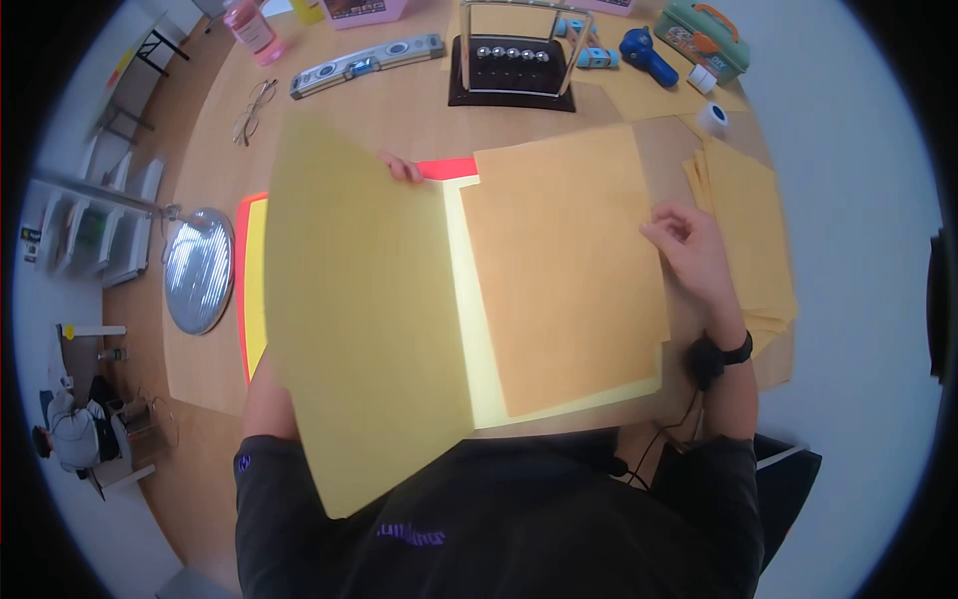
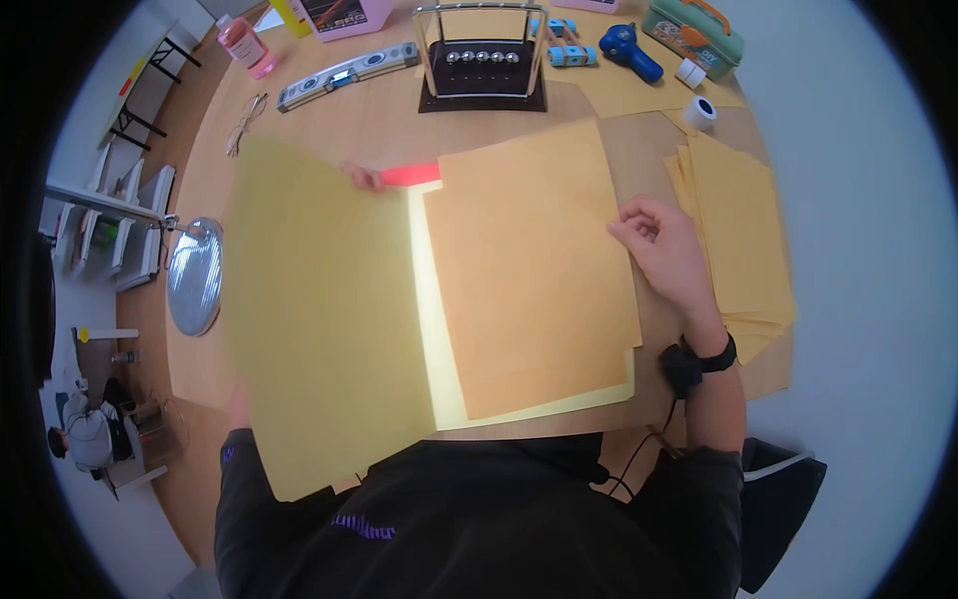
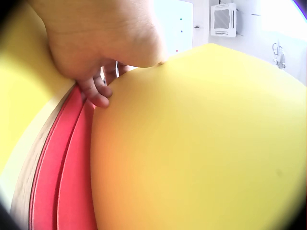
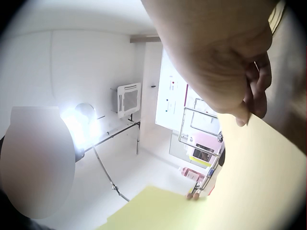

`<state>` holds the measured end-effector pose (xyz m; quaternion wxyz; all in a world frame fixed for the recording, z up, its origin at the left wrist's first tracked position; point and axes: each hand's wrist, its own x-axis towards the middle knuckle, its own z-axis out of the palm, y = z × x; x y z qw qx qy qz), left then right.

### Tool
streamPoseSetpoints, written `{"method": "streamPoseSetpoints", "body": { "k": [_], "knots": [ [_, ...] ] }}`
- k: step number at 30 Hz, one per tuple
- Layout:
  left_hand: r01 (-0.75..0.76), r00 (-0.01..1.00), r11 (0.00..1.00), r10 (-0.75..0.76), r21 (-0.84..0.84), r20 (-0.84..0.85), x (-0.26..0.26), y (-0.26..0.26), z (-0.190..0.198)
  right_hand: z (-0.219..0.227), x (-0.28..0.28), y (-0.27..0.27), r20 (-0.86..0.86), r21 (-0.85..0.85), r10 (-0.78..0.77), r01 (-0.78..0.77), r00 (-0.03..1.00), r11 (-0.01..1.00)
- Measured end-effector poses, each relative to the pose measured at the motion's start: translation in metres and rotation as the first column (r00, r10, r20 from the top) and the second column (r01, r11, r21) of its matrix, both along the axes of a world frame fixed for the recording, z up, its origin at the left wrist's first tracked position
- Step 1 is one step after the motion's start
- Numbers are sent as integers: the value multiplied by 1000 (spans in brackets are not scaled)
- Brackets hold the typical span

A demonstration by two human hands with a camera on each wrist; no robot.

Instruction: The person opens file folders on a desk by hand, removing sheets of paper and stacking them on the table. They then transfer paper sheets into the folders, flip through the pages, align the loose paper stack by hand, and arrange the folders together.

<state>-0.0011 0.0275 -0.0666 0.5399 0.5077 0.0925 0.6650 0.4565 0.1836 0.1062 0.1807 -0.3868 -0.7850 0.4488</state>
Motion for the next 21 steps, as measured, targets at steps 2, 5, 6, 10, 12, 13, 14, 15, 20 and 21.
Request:
{"method": "streamPoseSetpoints", "body": {
  "k": [2,5,6,10,12,13,14,15,20,21],
  "knots": [
    [118,992,989,-121,-87,-31,1,4,5,-5,3,5,-7,17,-8,8,1000,1000],
    [-35,999,998,33,-55,-43,29,-10,40,-10,14,20,-56,20,-86,88,995,996],
    [-35,999,977,42,-212,27,28,-18,46,-8,22,33,-77,5,-140,141,987,990],
    [-10,994,937,46,-349,95,31,-34,51,13,67,78,-260,46,-344,367,903,929],
    [16,994,945,21,-326,108,27,-55,48,-3,125,134,-230,197,-359,405,904,893],
    [38,993,949,0,-313,119,27,-61,47,-14,157,157,-199,335,-382,429,903,839],
    [64,991,951,-25,-301,131,31,-56,46,-8,166,155,-193,350,-398,442,897,826],
    [93,988,953,-52,-290,143,42,-3,50,-3,169,148,-17,552,-587,497,809,669],
    [181,977,947,-142,-264,157,46,125,68,-20,211,161,258,696,-800,469,542,543],
    [186,977,946,-149,-264,154,46,111,65,-20,210,162,318,658,-794,482,518,578]
  ]
}}
